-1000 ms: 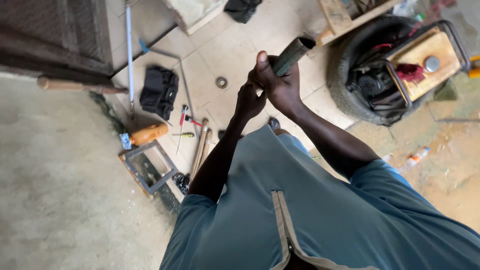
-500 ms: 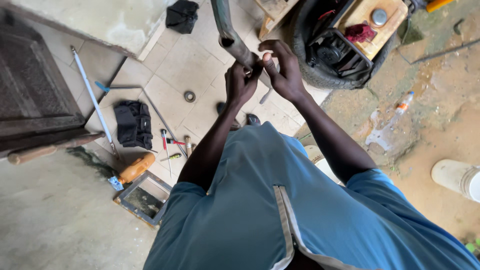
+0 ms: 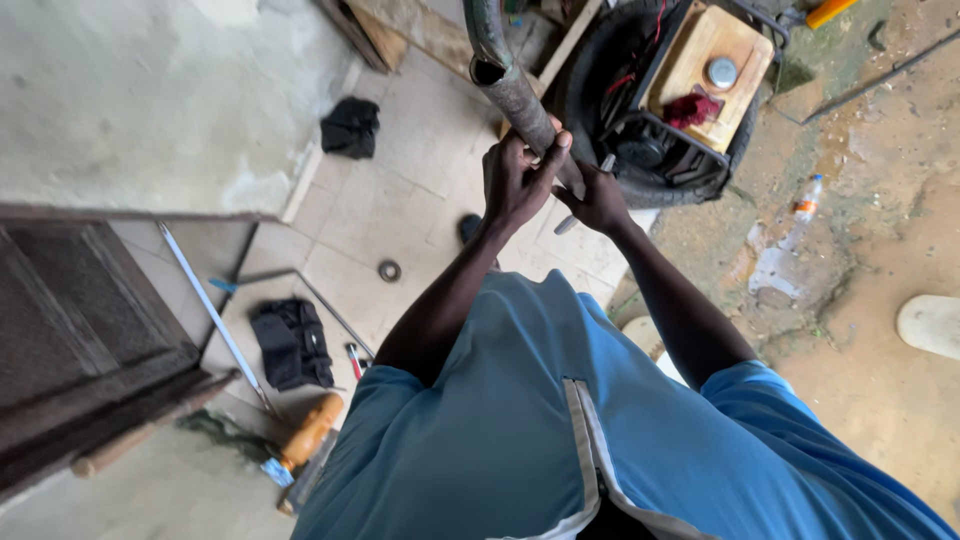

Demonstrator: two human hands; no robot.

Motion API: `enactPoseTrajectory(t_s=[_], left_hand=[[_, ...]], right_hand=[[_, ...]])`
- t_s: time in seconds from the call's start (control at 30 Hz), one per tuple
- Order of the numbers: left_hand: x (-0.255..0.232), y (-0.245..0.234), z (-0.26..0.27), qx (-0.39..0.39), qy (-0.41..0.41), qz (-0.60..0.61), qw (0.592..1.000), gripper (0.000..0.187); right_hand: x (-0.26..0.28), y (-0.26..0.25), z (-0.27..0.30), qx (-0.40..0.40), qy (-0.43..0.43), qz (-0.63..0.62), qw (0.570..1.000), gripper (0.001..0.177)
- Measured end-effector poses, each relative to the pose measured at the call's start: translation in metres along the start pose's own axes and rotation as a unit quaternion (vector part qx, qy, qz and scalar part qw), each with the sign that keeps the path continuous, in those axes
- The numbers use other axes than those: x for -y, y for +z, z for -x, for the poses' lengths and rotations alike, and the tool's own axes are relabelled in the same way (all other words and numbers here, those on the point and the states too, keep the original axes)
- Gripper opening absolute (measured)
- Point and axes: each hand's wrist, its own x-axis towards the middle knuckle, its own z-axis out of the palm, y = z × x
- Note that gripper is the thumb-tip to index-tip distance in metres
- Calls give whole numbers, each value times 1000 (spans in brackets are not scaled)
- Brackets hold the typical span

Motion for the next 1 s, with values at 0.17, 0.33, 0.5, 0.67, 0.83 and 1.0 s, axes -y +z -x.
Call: enactPoseTrajectory(t_s=[0.17,0.33,0.5,0.67,0.83,1.0], left_hand=[[-10,-27,-59,0,40,15,999,41],[-20,-44,-119,-10,50,28,998,46],[-22,-38,-167,-87,80,116,986,49],[7,8,-206,-42,-1,72,997,49],[25,66,-231,-49,36,54,997,50],[20,85,-276,-54,-42,6,998,40]], right_hand=[[-14,8,-57,-14,54,-23,998,32],[10,1,-123,-101,60,-63,991,33],[40,-43,-170,-160,-6,-50,986,29],[52,-89,-215,-202,-15,61,977,27],[56,-137,-254,-195,-14,97,976,23],[42,-173,-281,-160,-31,175,971,20]])
